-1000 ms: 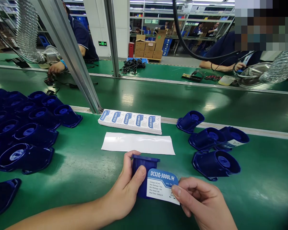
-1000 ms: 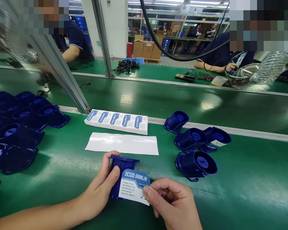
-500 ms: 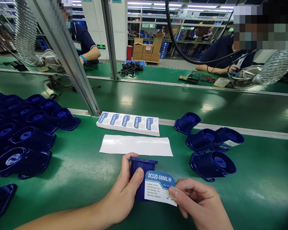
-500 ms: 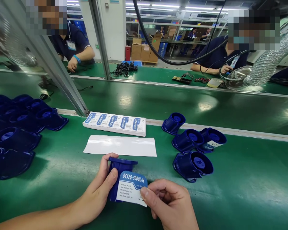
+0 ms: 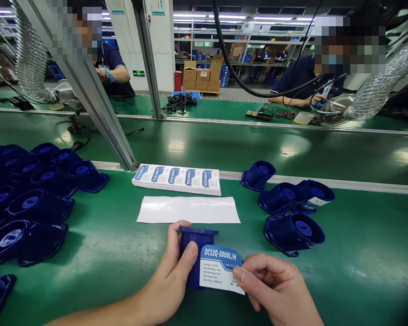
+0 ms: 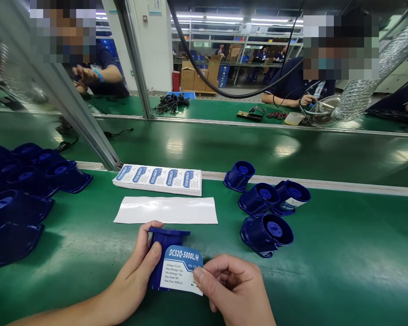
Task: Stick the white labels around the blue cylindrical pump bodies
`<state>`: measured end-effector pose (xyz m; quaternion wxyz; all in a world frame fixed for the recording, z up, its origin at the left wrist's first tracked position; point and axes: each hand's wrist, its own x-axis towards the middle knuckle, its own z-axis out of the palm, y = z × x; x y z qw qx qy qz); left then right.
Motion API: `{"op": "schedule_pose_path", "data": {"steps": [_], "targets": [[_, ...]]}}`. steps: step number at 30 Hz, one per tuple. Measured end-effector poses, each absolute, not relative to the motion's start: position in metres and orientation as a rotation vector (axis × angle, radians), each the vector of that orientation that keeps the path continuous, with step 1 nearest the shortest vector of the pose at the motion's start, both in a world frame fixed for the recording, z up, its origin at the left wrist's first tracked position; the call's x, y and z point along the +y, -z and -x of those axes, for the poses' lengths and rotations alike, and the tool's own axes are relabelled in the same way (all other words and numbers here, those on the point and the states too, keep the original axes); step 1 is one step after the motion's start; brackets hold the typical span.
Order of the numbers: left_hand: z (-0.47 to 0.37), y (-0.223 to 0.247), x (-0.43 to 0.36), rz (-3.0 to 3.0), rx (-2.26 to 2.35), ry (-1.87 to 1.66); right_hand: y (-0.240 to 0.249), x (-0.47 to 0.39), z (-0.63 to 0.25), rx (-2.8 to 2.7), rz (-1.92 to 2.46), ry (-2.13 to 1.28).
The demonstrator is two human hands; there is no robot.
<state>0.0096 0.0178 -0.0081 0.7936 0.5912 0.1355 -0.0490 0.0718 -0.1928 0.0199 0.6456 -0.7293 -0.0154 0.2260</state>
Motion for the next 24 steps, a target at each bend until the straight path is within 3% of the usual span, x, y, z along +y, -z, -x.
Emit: {"op": "schedule_pose_path", "data": {"steps": [24], "targets": [[-0.0078,0.0141,0.0187,-1.212,0.273,0.101,-0.0166,-0.1921,-0.0708,-0.041,1.646,-0.512]]}}
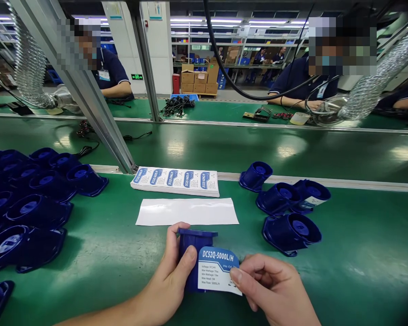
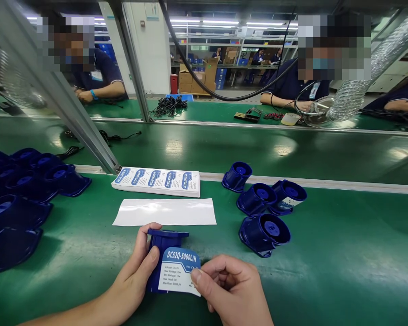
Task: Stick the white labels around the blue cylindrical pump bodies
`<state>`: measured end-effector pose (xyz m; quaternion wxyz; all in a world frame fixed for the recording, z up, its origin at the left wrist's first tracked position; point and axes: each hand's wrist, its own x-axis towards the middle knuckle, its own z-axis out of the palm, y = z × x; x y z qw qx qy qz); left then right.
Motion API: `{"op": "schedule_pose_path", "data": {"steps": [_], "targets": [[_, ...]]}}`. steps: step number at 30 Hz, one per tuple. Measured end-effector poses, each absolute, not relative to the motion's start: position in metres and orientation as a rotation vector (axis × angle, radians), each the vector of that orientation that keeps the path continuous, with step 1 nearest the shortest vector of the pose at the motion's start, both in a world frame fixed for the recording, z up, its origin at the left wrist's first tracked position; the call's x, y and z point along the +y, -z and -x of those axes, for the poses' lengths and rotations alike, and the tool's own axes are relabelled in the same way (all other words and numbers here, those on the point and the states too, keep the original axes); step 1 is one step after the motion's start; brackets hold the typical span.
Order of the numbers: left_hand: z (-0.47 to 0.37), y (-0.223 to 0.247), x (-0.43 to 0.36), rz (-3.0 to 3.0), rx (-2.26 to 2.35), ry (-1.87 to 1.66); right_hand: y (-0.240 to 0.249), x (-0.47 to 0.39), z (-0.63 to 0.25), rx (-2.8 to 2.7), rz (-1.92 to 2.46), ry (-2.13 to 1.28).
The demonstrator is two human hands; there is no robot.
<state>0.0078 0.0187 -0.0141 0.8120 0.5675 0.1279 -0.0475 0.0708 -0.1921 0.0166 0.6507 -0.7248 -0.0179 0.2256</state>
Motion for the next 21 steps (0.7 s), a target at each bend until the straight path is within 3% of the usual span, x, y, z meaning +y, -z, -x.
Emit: {"op": "schedule_pose_path", "data": {"steps": [10,21], "targets": [[-0.008,0.026,0.022,-0.978,0.15,0.083,0.0,-0.199,-0.076,-0.144,1.593,-0.641],[-0.011,0.005,0.017,-0.818,0.291,0.133,-0.009,-0.187,-0.08,-0.156,1.399,-0.626]]}}
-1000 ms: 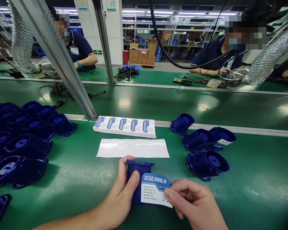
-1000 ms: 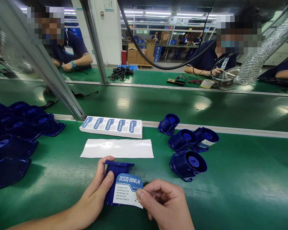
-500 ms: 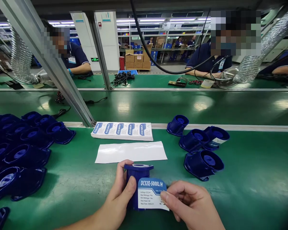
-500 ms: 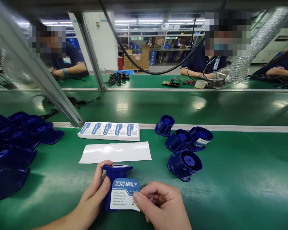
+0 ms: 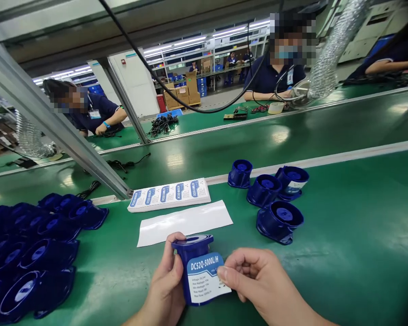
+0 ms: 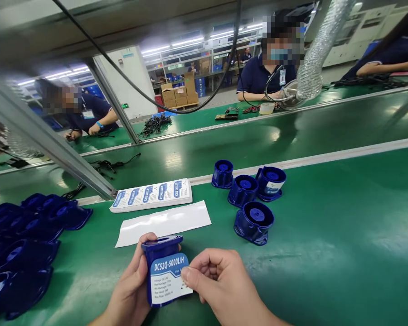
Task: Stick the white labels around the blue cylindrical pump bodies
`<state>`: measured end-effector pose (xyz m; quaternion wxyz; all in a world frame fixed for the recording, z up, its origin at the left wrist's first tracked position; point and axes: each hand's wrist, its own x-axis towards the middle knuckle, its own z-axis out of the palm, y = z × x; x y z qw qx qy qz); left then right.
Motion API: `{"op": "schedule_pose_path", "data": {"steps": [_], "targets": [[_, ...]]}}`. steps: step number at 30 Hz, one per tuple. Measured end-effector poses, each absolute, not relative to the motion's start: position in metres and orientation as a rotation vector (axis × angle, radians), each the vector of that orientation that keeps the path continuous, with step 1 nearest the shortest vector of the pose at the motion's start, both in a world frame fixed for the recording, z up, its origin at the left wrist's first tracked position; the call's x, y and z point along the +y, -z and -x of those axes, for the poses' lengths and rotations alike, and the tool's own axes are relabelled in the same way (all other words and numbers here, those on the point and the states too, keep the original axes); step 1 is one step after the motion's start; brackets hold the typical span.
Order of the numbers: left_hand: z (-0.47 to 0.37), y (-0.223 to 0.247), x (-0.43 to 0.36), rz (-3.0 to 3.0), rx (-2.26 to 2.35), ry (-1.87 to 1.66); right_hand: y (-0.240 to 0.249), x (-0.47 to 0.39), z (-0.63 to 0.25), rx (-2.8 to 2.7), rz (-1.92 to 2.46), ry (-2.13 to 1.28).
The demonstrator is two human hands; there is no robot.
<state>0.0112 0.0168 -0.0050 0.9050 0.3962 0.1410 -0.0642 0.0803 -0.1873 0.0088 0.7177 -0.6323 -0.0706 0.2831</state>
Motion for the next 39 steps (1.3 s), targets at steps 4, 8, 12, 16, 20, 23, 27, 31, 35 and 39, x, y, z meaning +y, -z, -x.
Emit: {"op": "schedule_pose_path", "data": {"steps": [4,8,12,16,20,23,27,31,35,39], "targets": [[-0.014,0.005,0.017,-0.8,0.242,0.158,-0.008,-0.187,-0.079,-0.179,1.369,-0.606],[-0.016,0.004,0.015,-0.763,0.203,0.151,-0.007,-0.186,-0.077,-0.192,1.344,-0.602],[-0.016,0.002,0.012,-0.748,0.207,0.133,-0.008,-0.183,-0.076,-0.192,1.311,-0.601],[-0.016,0.005,0.013,-0.736,0.198,0.134,-0.009,-0.181,-0.077,-0.199,1.296,-0.597],[-0.014,0.011,0.015,-0.754,0.203,0.136,-0.007,-0.18,-0.077,-0.204,1.27,-0.629],[-0.011,0.014,0.015,-0.752,0.2,0.141,0.0,-0.177,-0.076,-0.198,1.246,-0.673],[-0.009,0.013,0.015,-0.758,0.191,0.141,0.013,-0.173,-0.078,-0.163,1.207,-0.725],[-0.011,0.002,0.014,-0.798,0.238,0.109,0.014,-0.176,-0.084,-0.234,1.227,-0.652],[-0.009,-0.005,0.011,-0.879,0.246,0.052,0.008,-0.179,-0.089,-0.333,1.094,-0.666],[-0.001,-0.005,0.009,-0.9,0.214,0.123,0.006,-0.177,-0.09,-0.349,1.047,-0.763]]}}
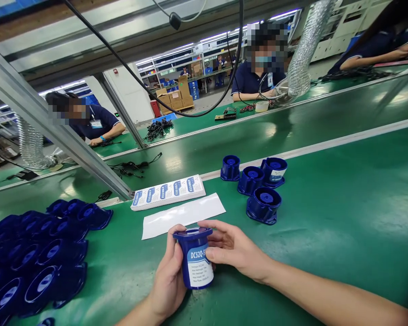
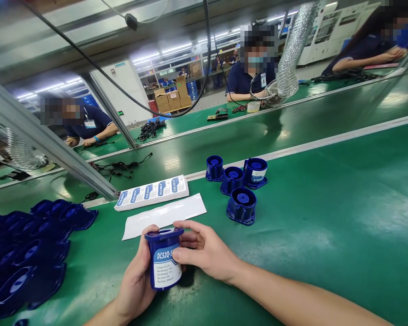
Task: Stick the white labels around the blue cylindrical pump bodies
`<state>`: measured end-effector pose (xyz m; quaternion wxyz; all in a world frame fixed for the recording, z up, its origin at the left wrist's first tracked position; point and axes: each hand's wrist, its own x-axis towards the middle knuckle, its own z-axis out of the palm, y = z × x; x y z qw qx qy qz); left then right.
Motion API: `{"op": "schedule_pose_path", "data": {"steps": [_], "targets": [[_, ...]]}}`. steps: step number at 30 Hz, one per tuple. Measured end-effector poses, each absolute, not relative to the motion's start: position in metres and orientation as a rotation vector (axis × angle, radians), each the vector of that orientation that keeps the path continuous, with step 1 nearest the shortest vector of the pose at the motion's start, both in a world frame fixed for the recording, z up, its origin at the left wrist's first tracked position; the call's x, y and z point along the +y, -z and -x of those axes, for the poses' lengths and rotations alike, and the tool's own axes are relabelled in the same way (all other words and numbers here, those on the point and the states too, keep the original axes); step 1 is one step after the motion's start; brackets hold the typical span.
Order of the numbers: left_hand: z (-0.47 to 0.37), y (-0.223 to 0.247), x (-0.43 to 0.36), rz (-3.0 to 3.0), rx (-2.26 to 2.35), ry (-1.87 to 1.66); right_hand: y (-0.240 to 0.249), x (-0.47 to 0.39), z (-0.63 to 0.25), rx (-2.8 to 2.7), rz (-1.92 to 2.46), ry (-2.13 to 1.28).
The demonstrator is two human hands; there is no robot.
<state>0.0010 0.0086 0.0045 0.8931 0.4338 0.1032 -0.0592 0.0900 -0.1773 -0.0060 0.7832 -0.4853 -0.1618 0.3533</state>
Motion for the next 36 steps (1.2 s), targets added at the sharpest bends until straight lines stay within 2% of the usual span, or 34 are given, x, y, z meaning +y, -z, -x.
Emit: {"op": "schedule_pose_path", "data": {"steps": [6,15,26,36], "targets": [[0.001,0.002,0.001,-0.971,0.145,0.114,0.008,-0.175,-0.09,-0.195,1.092,-0.827],[0.002,0.006,0.0,-1.276,0.115,0.072,0.009,-0.17,-0.081,-0.243,1.182,-0.705],[-0.002,-0.005,-0.004,-1.143,0.214,0.014,0.011,-0.166,-0.067,-0.389,1.272,-0.751],[0.0,-0.003,-0.005,-1.08,0.239,-0.029,0.011,-0.17,-0.066,-0.561,1.568,-0.659]]}}
